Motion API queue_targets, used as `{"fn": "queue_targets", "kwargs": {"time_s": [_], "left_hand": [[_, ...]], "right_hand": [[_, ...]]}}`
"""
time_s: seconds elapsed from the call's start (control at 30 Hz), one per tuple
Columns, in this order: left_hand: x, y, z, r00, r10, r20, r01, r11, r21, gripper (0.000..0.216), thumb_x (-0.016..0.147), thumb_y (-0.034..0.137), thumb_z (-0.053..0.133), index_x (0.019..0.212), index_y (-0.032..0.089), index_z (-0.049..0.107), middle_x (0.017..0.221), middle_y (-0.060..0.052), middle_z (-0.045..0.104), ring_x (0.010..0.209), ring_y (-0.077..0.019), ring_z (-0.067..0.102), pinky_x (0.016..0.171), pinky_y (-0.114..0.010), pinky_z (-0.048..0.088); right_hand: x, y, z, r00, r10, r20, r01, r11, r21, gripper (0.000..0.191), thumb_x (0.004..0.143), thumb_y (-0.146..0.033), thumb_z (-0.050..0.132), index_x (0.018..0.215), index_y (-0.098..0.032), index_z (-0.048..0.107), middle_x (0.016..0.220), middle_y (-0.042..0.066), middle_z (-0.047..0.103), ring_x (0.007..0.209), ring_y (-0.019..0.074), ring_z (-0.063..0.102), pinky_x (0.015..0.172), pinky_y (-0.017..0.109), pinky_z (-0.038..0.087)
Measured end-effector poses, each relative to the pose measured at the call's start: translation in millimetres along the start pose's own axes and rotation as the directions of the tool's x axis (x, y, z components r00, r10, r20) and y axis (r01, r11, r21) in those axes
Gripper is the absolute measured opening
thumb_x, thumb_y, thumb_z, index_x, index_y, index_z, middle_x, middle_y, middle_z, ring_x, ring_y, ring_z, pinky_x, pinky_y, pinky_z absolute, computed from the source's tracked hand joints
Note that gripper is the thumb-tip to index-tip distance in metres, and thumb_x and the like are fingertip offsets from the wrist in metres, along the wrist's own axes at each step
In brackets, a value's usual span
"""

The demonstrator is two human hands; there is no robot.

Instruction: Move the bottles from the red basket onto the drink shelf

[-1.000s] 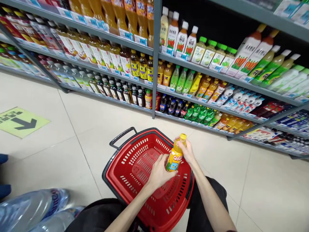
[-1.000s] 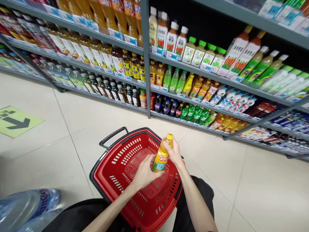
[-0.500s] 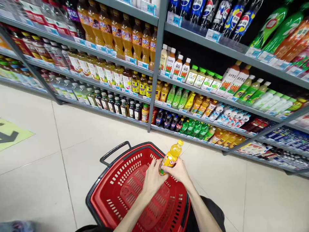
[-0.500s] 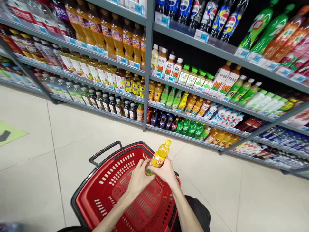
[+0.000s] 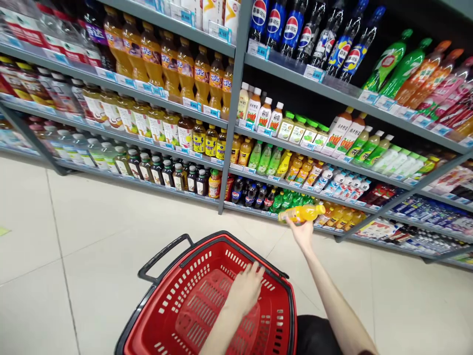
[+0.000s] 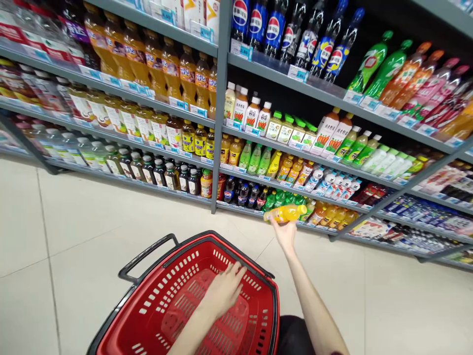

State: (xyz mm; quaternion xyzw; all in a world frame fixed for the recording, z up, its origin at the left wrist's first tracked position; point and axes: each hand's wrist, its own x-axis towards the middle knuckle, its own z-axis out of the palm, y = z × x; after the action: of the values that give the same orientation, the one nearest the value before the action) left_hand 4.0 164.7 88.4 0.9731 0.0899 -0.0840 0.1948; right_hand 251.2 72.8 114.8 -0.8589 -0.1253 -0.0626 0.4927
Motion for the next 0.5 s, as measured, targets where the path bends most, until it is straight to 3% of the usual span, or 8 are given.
{"fn": "queue_targets", "kwargs": {"time_s": [0.1, 0.27, 0.5], "left_hand": [[-3, -5, 15, 0.989, 0.028, 0.146, -0.028, 1.0, 0.001, 0.056, 0.093, 0.011, 0.048, 0.149, 0.015, 0.055, 0.158, -0.018, 0.051, 0.141, -0.0348, 0.053, 0.11, -0.049, 0.052], [-1, -22, 32, 0.957, 0.022, 0.288, -0.038, 0.998, 0.052, 0.051, 0.097, 0.016, 0.051, 0.147, 0.016, 0.057, 0.155, -0.021, 0.053, 0.141, -0.0358, 0.054, 0.11, -0.052, 0.051], [16, -36, 37, 0.945, 0.018, 0.326, -0.041, 0.997, 0.065, 0.045, 0.1, 0.015, 0.045, 0.144, 0.015, 0.058, 0.146, -0.021, 0.061, 0.135, -0.0355, 0.058, 0.107, -0.054, 0.053]], "right_hand": [[71, -13, 0, 0.995, -0.015, -0.099, -0.001, 0.988, -0.154, 0.078, 0.065, -0.057, 0.076, 0.131, -0.026, 0.05, 0.13, 0.017, 0.071, 0.132, 0.0387, 0.063, 0.11, 0.049, 0.05], [172, -25, 20, 0.986, 0.01, -0.167, -0.052, 0.967, -0.25, 0.092, 0.071, -0.049, 0.077, 0.146, -0.012, 0.038, 0.135, 0.027, 0.064, 0.134, 0.0402, 0.059, 0.113, 0.047, 0.043], [248, -24, 53, 0.979, -0.023, -0.201, -0.042, 0.949, -0.313, 0.089, 0.068, -0.044, 0.084, 0.142, -0.016, 0.042, 0.13, 0.02, 0.067, 0.128, 0.0373, 0.06, 0.112, 0.047, 0.044]]}}
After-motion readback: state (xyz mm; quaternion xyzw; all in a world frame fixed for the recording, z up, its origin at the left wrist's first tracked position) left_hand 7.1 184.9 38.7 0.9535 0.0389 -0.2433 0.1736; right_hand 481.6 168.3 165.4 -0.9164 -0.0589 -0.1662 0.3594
